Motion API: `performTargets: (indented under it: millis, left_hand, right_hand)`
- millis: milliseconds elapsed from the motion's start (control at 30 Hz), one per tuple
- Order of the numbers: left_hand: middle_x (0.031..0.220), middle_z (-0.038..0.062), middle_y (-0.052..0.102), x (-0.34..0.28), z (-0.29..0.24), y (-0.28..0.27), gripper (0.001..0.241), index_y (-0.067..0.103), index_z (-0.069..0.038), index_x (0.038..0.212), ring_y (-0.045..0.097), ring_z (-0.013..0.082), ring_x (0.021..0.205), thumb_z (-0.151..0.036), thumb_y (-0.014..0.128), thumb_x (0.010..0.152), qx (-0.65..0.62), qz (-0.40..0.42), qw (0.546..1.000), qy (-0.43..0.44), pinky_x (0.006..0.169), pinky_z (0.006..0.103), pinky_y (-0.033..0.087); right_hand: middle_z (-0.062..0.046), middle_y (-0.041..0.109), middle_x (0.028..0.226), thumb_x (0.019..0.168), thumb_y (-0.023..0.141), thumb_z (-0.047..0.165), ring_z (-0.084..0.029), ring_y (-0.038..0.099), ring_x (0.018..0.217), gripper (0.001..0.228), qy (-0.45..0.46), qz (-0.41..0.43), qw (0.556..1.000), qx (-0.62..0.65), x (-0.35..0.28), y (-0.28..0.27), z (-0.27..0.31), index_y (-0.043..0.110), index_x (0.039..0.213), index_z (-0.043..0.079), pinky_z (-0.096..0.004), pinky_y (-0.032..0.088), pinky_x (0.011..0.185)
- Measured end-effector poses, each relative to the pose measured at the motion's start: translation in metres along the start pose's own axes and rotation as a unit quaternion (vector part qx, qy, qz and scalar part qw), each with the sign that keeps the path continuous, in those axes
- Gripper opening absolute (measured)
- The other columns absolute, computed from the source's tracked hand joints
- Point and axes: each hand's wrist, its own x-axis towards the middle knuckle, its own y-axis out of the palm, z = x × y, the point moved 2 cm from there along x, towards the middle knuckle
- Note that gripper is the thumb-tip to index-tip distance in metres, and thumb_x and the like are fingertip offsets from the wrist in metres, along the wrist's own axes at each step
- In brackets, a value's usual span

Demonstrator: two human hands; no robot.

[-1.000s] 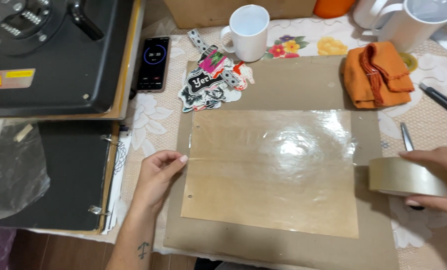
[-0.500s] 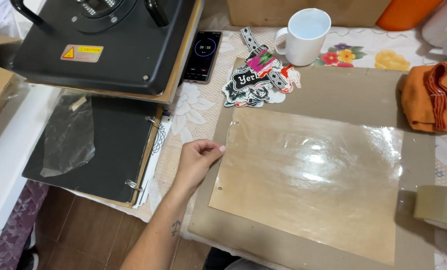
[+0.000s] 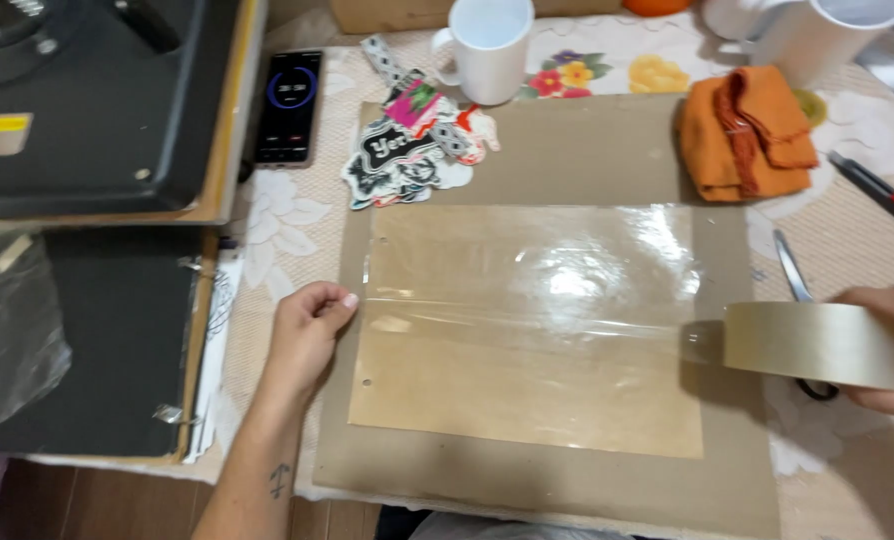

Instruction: Applying strips of clear adhesive tape to a transparent sheet on a workspace

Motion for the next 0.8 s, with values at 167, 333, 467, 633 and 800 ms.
performTargets:
  millis: [167, 333, 467, 633, 800]
  left_hand:
    - [0.073, 0.0, 0.061, -0.007, -0.013, 0.002, 0.009, 0.07, -0.007, 0.083, 0.051, 0.0099, 0.07, -0.008, 0.071, 0.092, 0.039, 0.002, 0.999, -0.019, 0.068, 0.021, 0.041]
    - [0.075, 0.003, 0.066, -0.007, -0.026, 0.004, 0.007, 0.074, -0.004, 0.084, 0.056, 0.0101, 0.071, -0.01, 0.076, 0.088, 0.044, 0.006, 0.999, -0.021, 0.069, 0.0209, 0.045]
    - [0.077, 0.006, 0.069, -0.011, -0.04, 0.005, 0.008, 0.075, -0.002, 0.086, 0.059, 0.0129, 0.07, -0.009, 0.077, 0.087, 0.047, 0.017, 0.997, -0.065, 0.068, 0.023, 0.046]
    - [0.077, 0.005, 0.07, -0.007, -0.036, 0.004, 0.009, 0.075, -0.002, 0.085, 0.058, 0.0113, 0.07, -0.011, 0.078, 0.086, 0.042, 0.02, 0.997, -0.064, 0.066, 0.0223, 0.044]
    - [0.074, 0.002, 0.065, -0.003, -0.031, 0.004, 0.011, 0.076, -0.005, 0.087, 0.052, 0.01, 0.065, -0.015, 0.079, 0.086, 0.08, 0.008, 0.995, -0.058, 0.062, 0.0224, 0.041]
  right_hand:
    - [0.001, 0.079, 0.088, 0.046, 0.093, 0.028, -0.017, 0.074, 0.084, 0.083, -0.068, 0.007, 0.997, -0.018, -0.007, -0.016, 0.04, 0.067, 0.125, 0.026, -0.034, 0.054, 0.075]
    - [0.0, 0.078, 0.098, 0.046, 0.094, 0.036, -0.019, 0.073, 0.085, 0.093, -0.133, -0.017, 0.99, -0.044, -0.001, -0.023, 0.055, 0.063, 0.132, 0.022, -0.036, 0.054, 0.073]
    - [0.002, 0.078, 0.095, 0.044, 0.094, 0.049, -0.016, 0.074, 0.083, 0.084, -0.129, -0.038, 0.989, -0.067, 0.013, -0.031, 0.083, 0.069, 0.121, 0.025, -0.033, 0.057, 0.073]
    - [0.005, 0.079, 0.103, 0.041, 0.094, 0.055, -0.015, 0.075, 0.087, 0.088, -0.132, -0.047, 0.985, -0.096, 0.024, -0.033, 0.095, 0.07, 0.12, 0.027, -0.033, 0.057, 0.077]
    - [0.015, 0.077, 0.108, 0.043, 0.087, 0.068, -0.012, 0.076, 0.09, 0.086, -0.104, -0.027, 0.979, -0.172, 0.029, -0.03, 0.098, 0.068, 0.121, 0.036, -0.032, 0.058, 0.074]
